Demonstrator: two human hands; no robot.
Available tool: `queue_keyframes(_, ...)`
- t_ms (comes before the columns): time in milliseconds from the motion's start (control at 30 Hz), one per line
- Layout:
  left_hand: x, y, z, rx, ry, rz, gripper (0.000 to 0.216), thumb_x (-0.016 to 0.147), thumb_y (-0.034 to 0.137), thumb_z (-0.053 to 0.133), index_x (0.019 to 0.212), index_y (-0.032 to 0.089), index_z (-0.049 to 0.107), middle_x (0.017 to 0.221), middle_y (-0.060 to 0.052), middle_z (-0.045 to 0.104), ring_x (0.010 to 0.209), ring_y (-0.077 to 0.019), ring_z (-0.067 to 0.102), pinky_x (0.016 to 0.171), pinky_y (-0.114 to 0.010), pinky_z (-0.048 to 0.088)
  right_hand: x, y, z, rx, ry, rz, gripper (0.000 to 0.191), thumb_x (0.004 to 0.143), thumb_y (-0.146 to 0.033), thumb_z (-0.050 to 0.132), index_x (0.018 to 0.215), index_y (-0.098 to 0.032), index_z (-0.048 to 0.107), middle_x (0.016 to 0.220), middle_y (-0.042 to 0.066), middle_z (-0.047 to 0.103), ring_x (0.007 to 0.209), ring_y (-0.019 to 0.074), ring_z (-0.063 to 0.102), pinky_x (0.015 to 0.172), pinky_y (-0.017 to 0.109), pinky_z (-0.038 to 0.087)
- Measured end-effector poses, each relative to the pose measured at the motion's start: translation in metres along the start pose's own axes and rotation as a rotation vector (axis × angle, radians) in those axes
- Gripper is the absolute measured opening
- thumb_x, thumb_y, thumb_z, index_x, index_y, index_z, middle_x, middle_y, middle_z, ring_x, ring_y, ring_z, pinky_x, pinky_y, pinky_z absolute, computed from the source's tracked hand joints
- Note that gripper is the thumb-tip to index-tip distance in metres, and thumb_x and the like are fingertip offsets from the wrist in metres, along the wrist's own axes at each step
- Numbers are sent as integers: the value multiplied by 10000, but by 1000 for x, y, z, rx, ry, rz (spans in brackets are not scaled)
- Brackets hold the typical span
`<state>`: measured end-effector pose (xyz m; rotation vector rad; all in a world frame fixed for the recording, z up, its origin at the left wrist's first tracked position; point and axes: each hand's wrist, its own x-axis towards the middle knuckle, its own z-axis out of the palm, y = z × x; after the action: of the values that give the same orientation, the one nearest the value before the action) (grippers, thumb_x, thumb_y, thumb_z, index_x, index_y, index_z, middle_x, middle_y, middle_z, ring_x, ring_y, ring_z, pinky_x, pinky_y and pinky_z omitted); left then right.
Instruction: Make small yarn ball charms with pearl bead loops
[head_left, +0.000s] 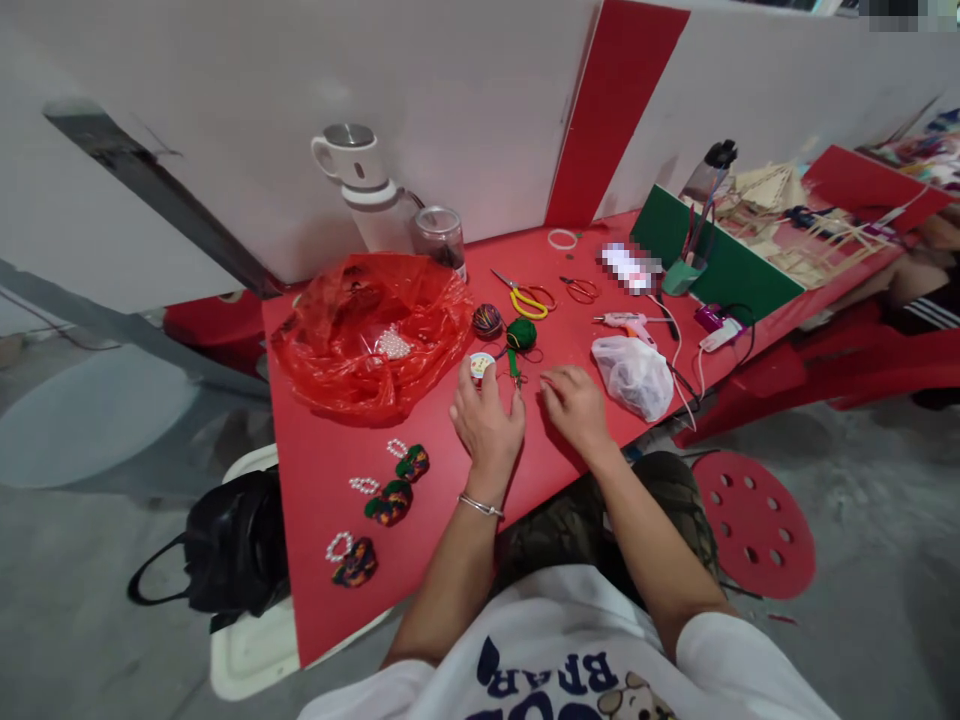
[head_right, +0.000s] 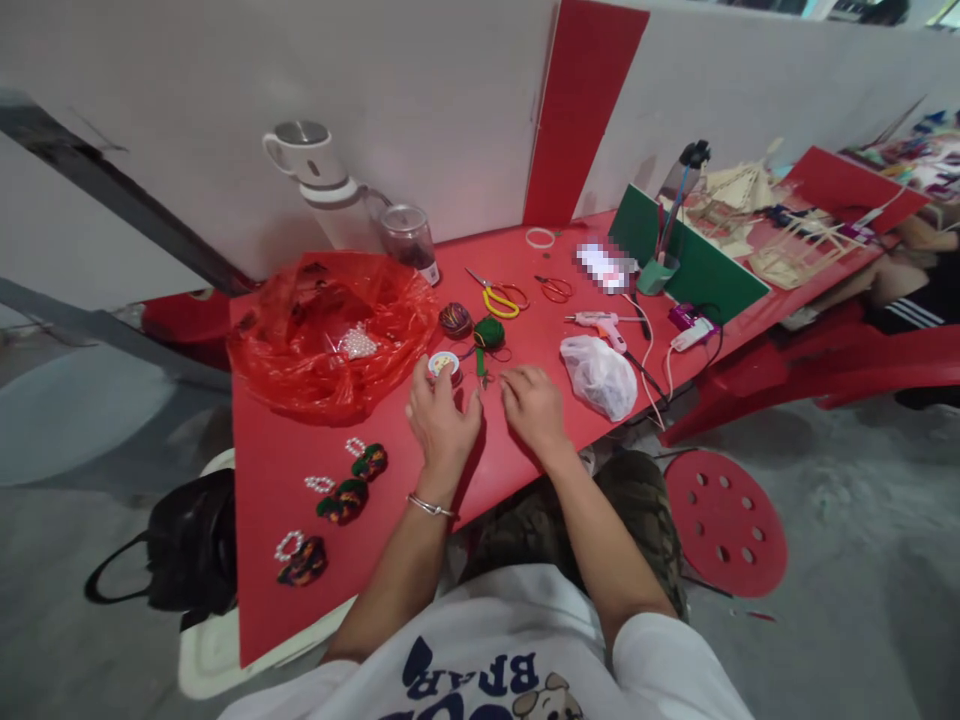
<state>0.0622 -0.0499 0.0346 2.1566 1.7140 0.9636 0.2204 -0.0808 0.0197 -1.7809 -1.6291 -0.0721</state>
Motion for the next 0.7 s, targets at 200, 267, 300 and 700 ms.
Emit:
queue_keyframes(200, -9, 23, -4, -213, -76, 49, 470, 933, 297, 655, 1393, 200, 632, 1667, -187, 417, 1474, -371, 491, 1141, -560, 478, -7, 28, -48, -148, 159, 174, 335, 1025, -388, 490, 1113, -206, 757, 1098, 136, 763, 1058, 278, 689, 974, 440, 560)
queue_keyframes(267, -20, 39, 1, -318, -103, 97, 456, 936, 283, 649, 1385, 201, 630, 1664, -189, 410, 1476, -364, 487, 1146, -567, 479, -7, 36, -58, -286, 240, 226, 407, 1010, -459, 518, 1250, -198, 719, 1203, 170, 726, 1151, 317, 660, 1040, 501, 530)
queue_keyframes(300, -27, 46, 5, -367, -112, 135, 444, 940, 284, 649, 1376, 201, 633, 1655, -193, 417, 1474, -359, 489, 1149, -568, 479, -5, 40, -62, -373, 289, 246, 494, 991, -510, 550, 1349, -193, 673, 1306, 199, 680, 1239, 352, 623, 1086, 552, 495)
queue_keyframes(700, -70, 115, 41, -786, -217, 373, 355, 920, 259, 676, 1265, 176, 665, 1516, -188, 547, 1335, -295, 616, 1097, -454, 568, 68, 93, -127, -369, -348, 438, 548, 912, -489, 686, 1225, -50, 783, 1193, 224, 782, 1120, 294, 740, 901, 417, 504)
